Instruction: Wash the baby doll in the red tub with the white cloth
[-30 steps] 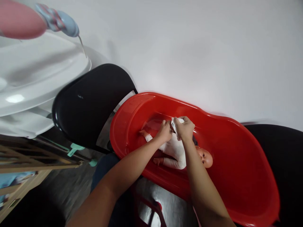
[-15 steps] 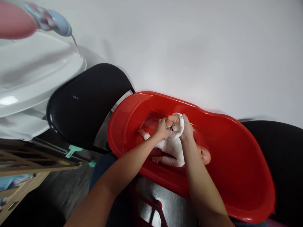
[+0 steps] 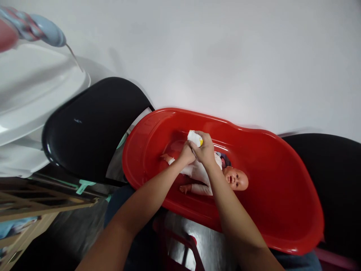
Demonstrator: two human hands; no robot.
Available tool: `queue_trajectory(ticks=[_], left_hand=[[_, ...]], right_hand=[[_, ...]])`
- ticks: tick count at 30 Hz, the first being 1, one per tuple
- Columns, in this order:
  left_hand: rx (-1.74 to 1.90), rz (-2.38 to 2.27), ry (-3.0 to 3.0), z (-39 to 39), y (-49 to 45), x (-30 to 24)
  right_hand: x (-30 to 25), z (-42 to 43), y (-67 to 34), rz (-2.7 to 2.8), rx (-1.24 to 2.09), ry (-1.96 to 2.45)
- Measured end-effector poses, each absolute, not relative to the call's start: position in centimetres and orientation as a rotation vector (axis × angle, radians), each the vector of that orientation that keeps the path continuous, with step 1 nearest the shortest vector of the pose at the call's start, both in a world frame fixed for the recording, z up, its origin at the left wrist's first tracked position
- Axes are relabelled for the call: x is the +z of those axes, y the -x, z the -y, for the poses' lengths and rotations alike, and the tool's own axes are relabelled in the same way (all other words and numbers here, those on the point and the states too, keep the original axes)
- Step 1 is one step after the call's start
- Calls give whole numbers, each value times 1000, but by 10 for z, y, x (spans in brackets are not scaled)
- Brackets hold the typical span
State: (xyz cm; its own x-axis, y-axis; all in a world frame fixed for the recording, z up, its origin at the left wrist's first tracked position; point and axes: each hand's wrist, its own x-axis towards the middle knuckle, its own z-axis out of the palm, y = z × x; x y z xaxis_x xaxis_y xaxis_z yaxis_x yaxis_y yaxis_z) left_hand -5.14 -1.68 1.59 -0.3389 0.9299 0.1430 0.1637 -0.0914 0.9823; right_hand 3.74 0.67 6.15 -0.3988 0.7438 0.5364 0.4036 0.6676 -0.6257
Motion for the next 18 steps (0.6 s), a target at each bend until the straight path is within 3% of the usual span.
queue_trajectory(ticks=[7, 18], left_hand=[[1375, -1508, -1340, 26, 53, 18], [1097, -1680, -1633, 41, 63, 20]], right_hand=[[70, -9, -37, 2025, 204, 1178], [85, -14, -47, 1617, 685, 1377]])
